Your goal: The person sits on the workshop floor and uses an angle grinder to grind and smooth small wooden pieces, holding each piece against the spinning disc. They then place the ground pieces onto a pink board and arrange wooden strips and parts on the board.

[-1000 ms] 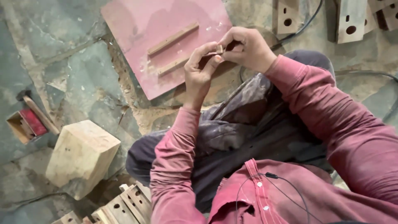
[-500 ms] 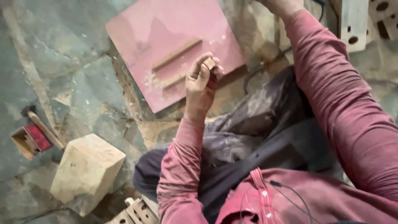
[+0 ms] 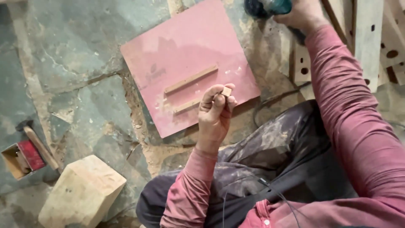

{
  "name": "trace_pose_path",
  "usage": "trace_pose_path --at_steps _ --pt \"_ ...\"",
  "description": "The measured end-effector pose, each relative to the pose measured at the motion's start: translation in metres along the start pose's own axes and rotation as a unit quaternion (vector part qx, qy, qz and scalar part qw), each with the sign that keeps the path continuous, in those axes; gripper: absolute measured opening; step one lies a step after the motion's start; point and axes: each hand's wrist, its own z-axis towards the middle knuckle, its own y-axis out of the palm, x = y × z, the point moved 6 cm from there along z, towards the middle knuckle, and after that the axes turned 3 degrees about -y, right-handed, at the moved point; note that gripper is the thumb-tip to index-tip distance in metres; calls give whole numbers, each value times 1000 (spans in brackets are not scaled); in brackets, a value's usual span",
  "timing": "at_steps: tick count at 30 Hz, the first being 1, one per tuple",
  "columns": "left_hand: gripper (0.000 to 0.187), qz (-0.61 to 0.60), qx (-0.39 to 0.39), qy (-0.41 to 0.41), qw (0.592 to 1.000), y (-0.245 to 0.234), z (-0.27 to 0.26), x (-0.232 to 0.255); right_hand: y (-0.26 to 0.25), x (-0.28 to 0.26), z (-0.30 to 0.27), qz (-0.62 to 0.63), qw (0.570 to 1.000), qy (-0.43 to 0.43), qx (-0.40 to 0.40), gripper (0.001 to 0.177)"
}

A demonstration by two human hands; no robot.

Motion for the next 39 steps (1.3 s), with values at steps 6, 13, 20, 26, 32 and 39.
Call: trace_pose_path --at_steps 6,13,20,26,32,39 --pt "20 20 -24 28 999 10 2 17 -19 -21 0 197 971 -71 116 85" --pt "25 164 32 103 981 13 11 51 -170 -141 -39 697 685 -73 197 76" --pt "34 338 75 166 923 26 -9 96 -165 -194 -143 840 522 48 144 64" --pt "36 453 88 206 863 46 -22 112 -102 -205 -195 885 441 135 61 68" --pt "26 501 107 191 837 37 -18 113 -70 -234 -203 902 383 197 -38 67" --pt "26 515 125 166 832 63 -21 117 -93 -272 -198 895 405 163 -92 66"
